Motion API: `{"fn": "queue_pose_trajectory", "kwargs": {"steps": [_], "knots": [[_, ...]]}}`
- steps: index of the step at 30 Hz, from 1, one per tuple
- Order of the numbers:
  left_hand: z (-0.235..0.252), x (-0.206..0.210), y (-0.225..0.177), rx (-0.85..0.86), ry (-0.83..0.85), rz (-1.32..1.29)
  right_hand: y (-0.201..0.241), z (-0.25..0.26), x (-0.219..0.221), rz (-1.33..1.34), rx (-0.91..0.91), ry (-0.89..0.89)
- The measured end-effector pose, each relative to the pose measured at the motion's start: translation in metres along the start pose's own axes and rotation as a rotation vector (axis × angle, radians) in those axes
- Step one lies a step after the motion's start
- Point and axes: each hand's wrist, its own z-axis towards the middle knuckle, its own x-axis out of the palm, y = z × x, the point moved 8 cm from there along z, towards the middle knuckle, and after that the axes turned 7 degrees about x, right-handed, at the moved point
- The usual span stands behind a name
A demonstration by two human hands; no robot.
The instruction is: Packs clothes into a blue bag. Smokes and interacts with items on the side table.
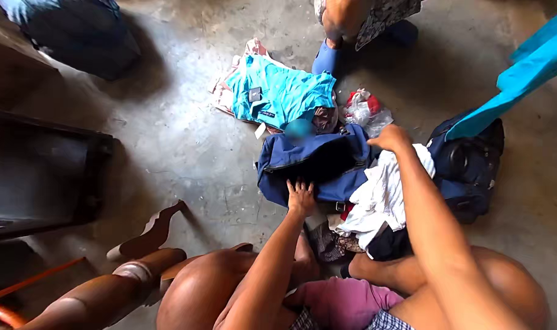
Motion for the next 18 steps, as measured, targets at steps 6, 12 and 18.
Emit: {"fn": "queue_pose_trajectory", "kwargs": {"steps": [6,12,18], "knots": [[-0.006,-0.011,0.007,-0.052,0.025,0.074,-0.156,-0.073,0.141,0.325,0.447,0.155],[-0.041,-0.053,-0.069,0.128,0.05,-0.037,-0.183,-0.126,0.216,0.577,0.68,-0.012],[-0.153,-0.208,-0.121,0.447,-0.181,-0.282,-0.201,-0.139,0.216,0.883,0.676,-0.031]]}}
